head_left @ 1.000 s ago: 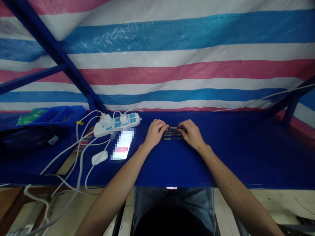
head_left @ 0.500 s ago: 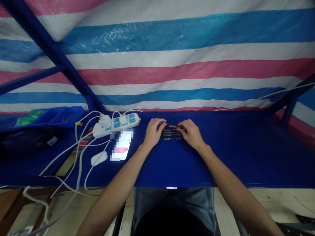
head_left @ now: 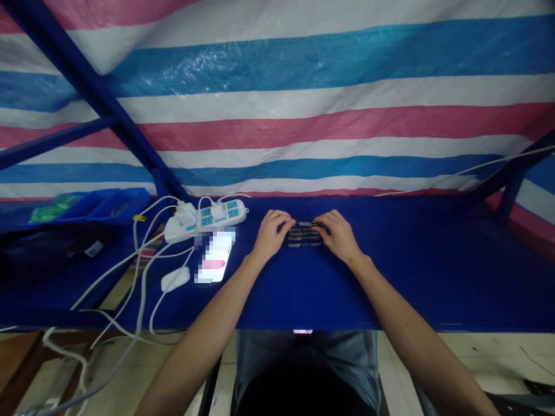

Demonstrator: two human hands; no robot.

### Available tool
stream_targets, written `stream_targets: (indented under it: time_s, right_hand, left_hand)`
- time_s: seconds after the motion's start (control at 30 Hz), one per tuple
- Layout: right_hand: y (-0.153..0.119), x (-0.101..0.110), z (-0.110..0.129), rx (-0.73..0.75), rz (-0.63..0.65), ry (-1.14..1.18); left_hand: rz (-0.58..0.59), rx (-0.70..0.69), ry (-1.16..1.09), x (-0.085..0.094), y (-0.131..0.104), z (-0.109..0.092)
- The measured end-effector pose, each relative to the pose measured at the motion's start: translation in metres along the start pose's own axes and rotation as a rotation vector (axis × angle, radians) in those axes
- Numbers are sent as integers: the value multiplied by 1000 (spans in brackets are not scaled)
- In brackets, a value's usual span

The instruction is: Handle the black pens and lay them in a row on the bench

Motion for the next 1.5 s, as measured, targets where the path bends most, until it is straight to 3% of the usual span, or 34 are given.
stream_targets:
  time_s: [0.37, 0.6, 1.2, 1.5]
  right_hand:
    - [0, -4, -2, -12, 11, 2]
    - [0, -2, 3, 16, -4, 6]
    - [-1, -5, -1, 1, 24, -12]
    - [0, 2, 6, 52, -48, 2]
  left_hand:
    - [-7, 23, -16, 2, 0, -1]
    - [80, 23, 25, -6, -2, 3]
    - [27, -17, -34, -3, -2, 0]
    - [137, 6, 0, -11, -4, 0]
Point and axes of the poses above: each hand's wrist, its own y-axis towards the middle knuckle, its own x-axis out of the back of the hand, z = x × y, the point moved 8 cm from there along y, towards the middle knuckle, and after that the axes turned 7 degrees about -z, right-handed, at the moved point
